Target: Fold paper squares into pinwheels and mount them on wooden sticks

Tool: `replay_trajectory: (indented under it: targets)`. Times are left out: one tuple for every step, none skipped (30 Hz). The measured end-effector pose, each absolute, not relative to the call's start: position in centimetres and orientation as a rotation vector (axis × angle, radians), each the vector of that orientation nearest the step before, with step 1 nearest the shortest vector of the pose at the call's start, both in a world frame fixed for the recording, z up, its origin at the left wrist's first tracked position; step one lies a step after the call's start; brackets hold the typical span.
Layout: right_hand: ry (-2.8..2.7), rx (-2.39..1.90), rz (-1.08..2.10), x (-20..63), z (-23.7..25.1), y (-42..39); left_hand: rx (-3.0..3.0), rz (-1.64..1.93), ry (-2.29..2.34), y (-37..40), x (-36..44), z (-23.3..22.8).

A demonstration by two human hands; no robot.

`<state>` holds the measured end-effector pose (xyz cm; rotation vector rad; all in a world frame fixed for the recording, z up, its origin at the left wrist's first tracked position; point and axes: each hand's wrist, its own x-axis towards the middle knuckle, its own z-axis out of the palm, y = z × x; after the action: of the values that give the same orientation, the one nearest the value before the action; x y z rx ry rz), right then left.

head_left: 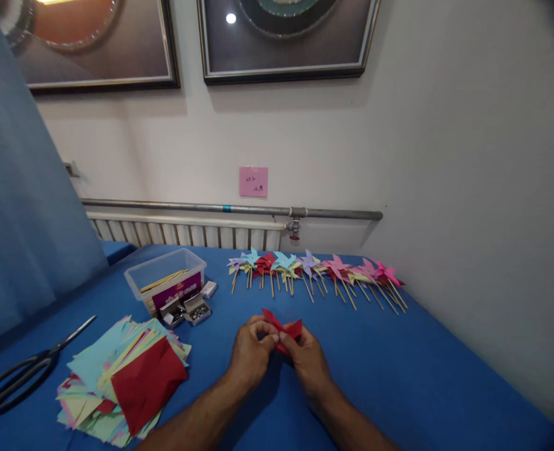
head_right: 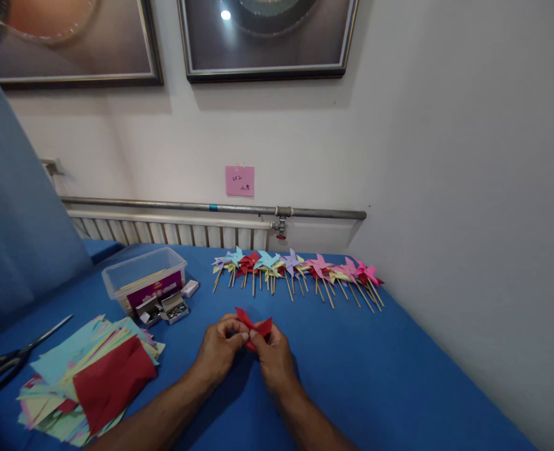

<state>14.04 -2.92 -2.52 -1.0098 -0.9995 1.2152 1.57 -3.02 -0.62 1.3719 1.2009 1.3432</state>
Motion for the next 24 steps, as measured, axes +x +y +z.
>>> replay_trajectory:
  targets:
    - [-0.985,-1.008,1.230,14.03,-2.46,-2.96,1.387,1.333,1.207,-3.05,1.54,-0.60]
    - [-0.966,-1.004,1.243,14.03,-2.38,-3.02,1.407,1.325,1.213,-3.08,1.50,-0.56]
    - [-0.950,-0.999,1.251,14.04,-2.31,-3.08,1.432,1.320,1.218,-3.11,1.47,-0.51]
    - [-0.950,-0.995,1.251,14.05,-2.24,-3.14,1.458,1.320,1.223,-3.15,1.45,-0.45]
    - [-0.956,-0.989,1.248,14.07,-2.19,-3.18,1.484,1.319,1.228,-3.18,1.44,-0.40]
    - [-0.965,-0.985,1.243,14.10,-2.16,-3.22,1.506,1.318,1.236,-3.20,1.43,-0.35]
    - [-0.977,-0.984,1.238,14.12,-2.17,-3.23,1.523,1.316,1.245,-3.23,1.44,-0.32]
    - [-0.991,-0.986,1.232,14.14,-2.20,-3.22,1.534,1.313,1.256,-3.26,1.46,-0.30]
    - [-0.999,-0.990,1.223,14.16,-2.27,-3.20,1.539,1.308,1.266,-3.28,1.48,-0.31]
    - [-1.004,-0.995,1.216,14.17,-2.35,-3.16,1.544,1.304,1.273,-3.31,1.51,-0.34]
    - [-1.005,-0.999,1.211,14.17,-2.44,-3.13,1.547,1.306,1.281,-3.34,1.54,-0.37]
    - [-1.002,-1.002,1.212,14.16,-2.53,-3.09,1.551,1.311,1.292,-3.37,1.56,-0.42]
    - [-1.001,-1.001,1.218,14.14,-2.60,-3.08,1.557,1.318,1.313,-3.40,1.58,-0.47]
    - [-1.002,-0.998,1.226,14.12,-2.65,-3.08,1.561,1.327,1.340,-3.43,1.58,-0.50]
    - [-1.006,-0.995,1.237,14.10,-2.67,-3.09,1.566,1.335,1.366,-3.46,1.57,-0.53]
    - [-1.012,-0.992,1.246,14.08,-2.66,-3.13,1.569,1.343,1.387,-3.48,1.56,-0.54]
    - [-1.015,-0.991,1.250,14.06,-2.64,-3.17,1.568,1.346,1.403,-3.50,1.55,-0.54]
    - [-1.016,-0.992,1.252,14.05,-2.61,-3.21,1.560,1.343,1.415,-3.52,1.54,-0.54]
    - [-1.018,-0.994,1.253,14.05,-2.56,-3.24,1.543,1.334,1.423,-3.54,1.54,-0.52]
    - [-1.016,-0.998,1.249,14.04,-2.52,-3.28,1.514,1.322,1.425,-3.55,1.55,-0.51]
    - [-1.016,-1.001,1.245,14.04,-2.46,-3.30,1.479,1.312,1.421,-3.57,1.58,-0.51]
    - [-1.013,-1.001,1.243,14.04,-2.41,-3.32,1.439,1.307,1.407,-3.58,1.62,-0.50]
    - [-1.006,-0.997,1.248,14.03,-2.35,-3.33,1.400,1.309,1.385,-3.59,1.66,-0.51]
    - [-0.997,-0.991,1.258,14.02,-2.29,-3.35,1.371,1.315,1.357,-3.60,1.71,-0.52]
